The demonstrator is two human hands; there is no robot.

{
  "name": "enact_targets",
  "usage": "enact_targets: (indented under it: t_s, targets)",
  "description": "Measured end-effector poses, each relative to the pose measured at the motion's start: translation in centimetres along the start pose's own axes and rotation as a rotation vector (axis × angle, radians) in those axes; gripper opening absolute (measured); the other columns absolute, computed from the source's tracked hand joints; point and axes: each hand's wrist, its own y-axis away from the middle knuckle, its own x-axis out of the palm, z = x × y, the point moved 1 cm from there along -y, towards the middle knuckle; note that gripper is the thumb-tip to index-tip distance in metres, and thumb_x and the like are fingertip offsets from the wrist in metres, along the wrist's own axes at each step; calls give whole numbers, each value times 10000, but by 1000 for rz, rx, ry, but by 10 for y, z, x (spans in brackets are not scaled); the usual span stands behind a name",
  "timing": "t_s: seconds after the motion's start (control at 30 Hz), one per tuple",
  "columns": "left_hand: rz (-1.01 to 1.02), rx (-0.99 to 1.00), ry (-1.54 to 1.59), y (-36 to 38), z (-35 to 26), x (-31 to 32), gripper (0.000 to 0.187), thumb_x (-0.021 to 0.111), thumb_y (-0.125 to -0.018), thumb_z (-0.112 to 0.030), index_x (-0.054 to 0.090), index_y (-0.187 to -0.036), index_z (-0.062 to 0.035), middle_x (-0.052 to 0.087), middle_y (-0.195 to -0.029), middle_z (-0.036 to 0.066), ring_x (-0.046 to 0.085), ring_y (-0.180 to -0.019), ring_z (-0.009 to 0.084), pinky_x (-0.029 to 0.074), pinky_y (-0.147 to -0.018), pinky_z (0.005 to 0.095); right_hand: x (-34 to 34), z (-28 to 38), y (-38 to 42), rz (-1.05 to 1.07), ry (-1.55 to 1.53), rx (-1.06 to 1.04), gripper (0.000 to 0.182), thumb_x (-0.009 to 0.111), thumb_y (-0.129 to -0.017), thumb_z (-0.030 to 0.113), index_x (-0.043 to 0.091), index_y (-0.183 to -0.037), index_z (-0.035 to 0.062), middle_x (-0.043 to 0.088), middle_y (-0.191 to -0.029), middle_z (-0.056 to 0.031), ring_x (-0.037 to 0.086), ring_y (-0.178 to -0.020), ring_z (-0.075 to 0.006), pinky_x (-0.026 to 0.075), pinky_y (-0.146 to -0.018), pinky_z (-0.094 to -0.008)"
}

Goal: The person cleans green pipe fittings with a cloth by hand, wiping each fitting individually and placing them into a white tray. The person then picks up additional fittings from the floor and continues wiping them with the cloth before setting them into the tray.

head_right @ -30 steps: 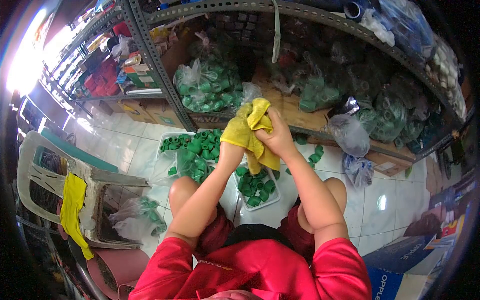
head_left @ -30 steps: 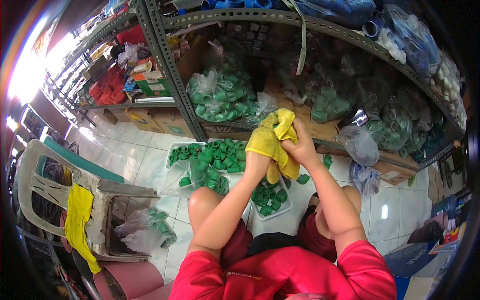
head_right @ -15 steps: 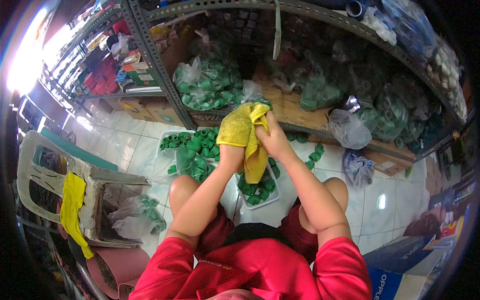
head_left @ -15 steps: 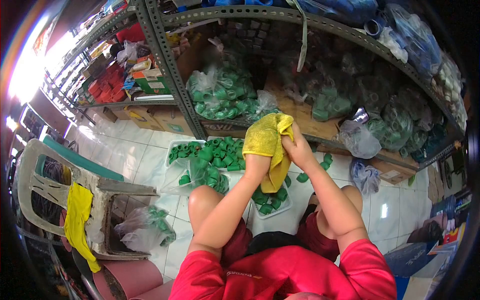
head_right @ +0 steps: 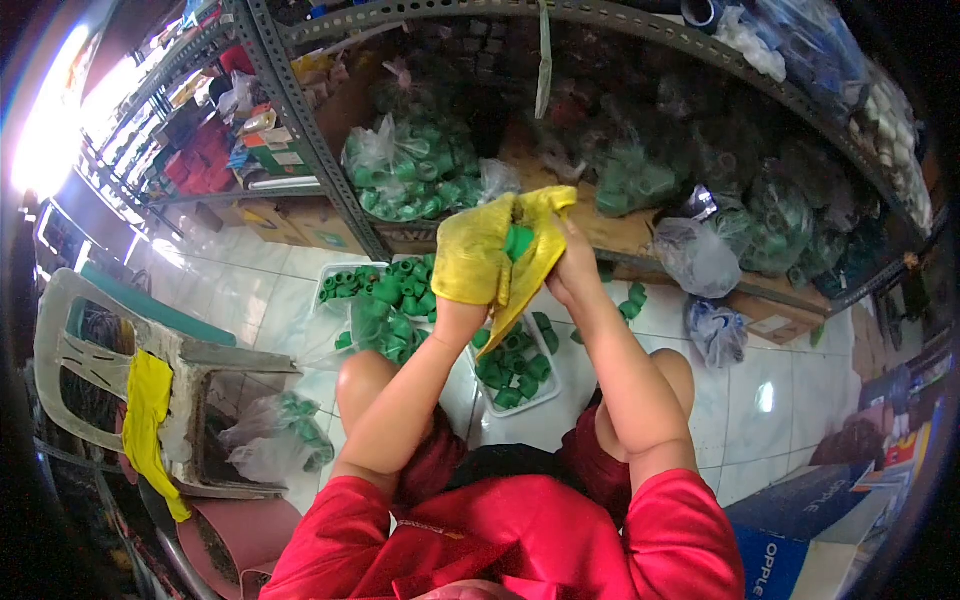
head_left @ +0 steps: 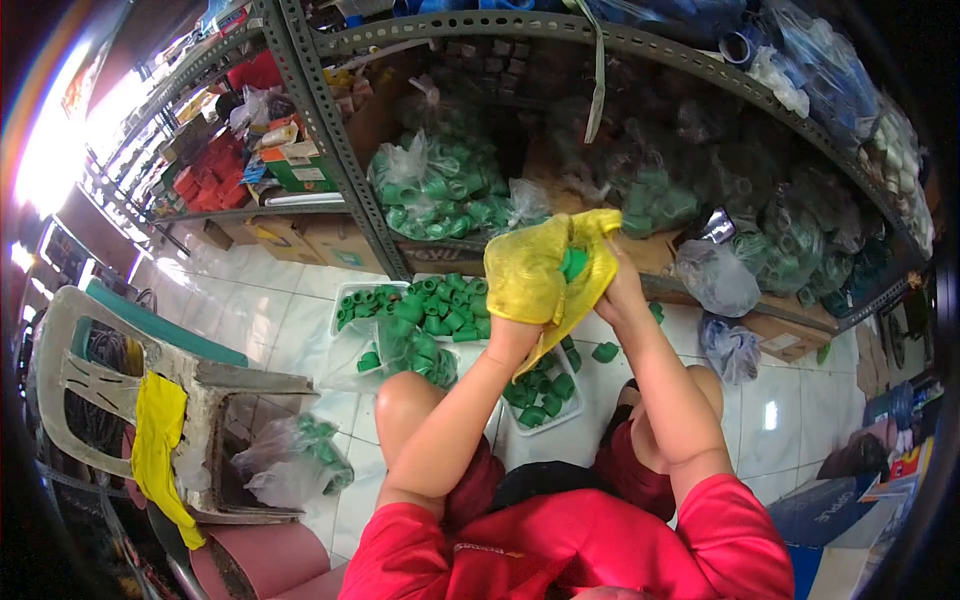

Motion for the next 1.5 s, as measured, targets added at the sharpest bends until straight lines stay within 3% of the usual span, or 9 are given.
enact_targets:
  t_s: [0.07, 0.27, 0.57, 0.7, 0.8, 0.97, 1.2, 1.3, 1.5]
  targets:
    - [-102, 232, -303, -4, 1, -10, 281, 527, -810, -108, 523, -1084, -48, 542, -1075, 103, 492, -998, 281, 384, -868, 369, -4, 6, -1, 14, -232, 19, 311, 461, -886, 270, 492, -1087, 34, 556, -1015, -94, 554, -903, -209, 464, -797, -339]
    - [-187, -614, 1103, -13, 5, -10, 244, 474, -869, -91, 496, -1105, -35, 543, -1032, 60, 520, -927, 184, 415, -815, 303, 6, 18, 9, 181, -196, -19, 429, 520, -859, 288, 427, -1203, 49, 526, -1104, -68, 522, -1004, -191, 442, -844, -328]
    - [-52, -293, 404, -8, 6, -2, 343, 512, -832, -92, 468, -1166, -22, 510, -1141, 114, 479, -1056, 224, 380, -884, 320, 40, -2, 32, 181, 843, -572, 358, 554, -841, 201, 485, -1148, 30, 551, -1028, -42, 506, -947, -110, 397, -825, -244]
    - [-41, 231, -511, 2, 4, 3, 353, 532, -799, -112, 494, -1138, -19, 501, -1155, 146, 481, -1046, 297, 357, -911, 383, 25, -3, 18, -167, 616, -456, 296, 458, -906, 290, 541, -983, 17, 576, -825, -20, 521, -730, -88, 421, -683, -242]
    - [-23, 48, -222, 7, 1, 6, 324, 555, -767, -123, 540, -1080, -40, 525, -1119, 145, 482, -1028, 312, 346, -907, 408, 0, -3, -5, -145, 178, -75, 315, 468, -898, 312, 554, -978, 20, 580, -821, -20, 529, -718, -92, 429, -667, -246]
    - [-56, -44, -150, 3, 28, -8, 238, 565, -776, -132, 571, -986, -21, 571, -999, 131, 505, -954, 311, 376, -841, 383, -26, 36, 1, -133, 2001, -114, 367, 539, -823, 339, 571, -1029, 37, 597, -1009, -167, 580, -932, -252, 433, -795, -309]
    - [-24, -105, -75, -3, 20, -3, 238, 559, -773, -132, 564, -985, -25, 559, -998, 146, 502, -937, 326, 369, -847, 394, 25, 47, 24, 157, 700, 377, 379, 464, -882, 346, 485, -1135, 65, 585, -948, -79, 585, -631, -100, 442, -524, -227]
    - [-175, 182, -162, -22, -25, -15, 283, 506, -788, -75, 538, -1057, 5, 542, -1065, 158, 493, -986, 305, 369, -871, 374, 26, 14, 20, 104, 733, 237, 395, 487, -868, 364, 448, -1144, 84, 579, -898, -65, 574, -627, -104, 441, -526, -229]
    - [-61, -261, 229, 1, 53, 7, 398, 483, -858, -100, 379, -1231, -12, 466, -1196, 90, 460, -1075, 215, 365, -920, 329, 38, -22, 37, 41, 1011, -397, 381, 576, -800, 263, 404, -1032, 15, 578, -846, -225, 572, -780, -371, 443, -662, -399]
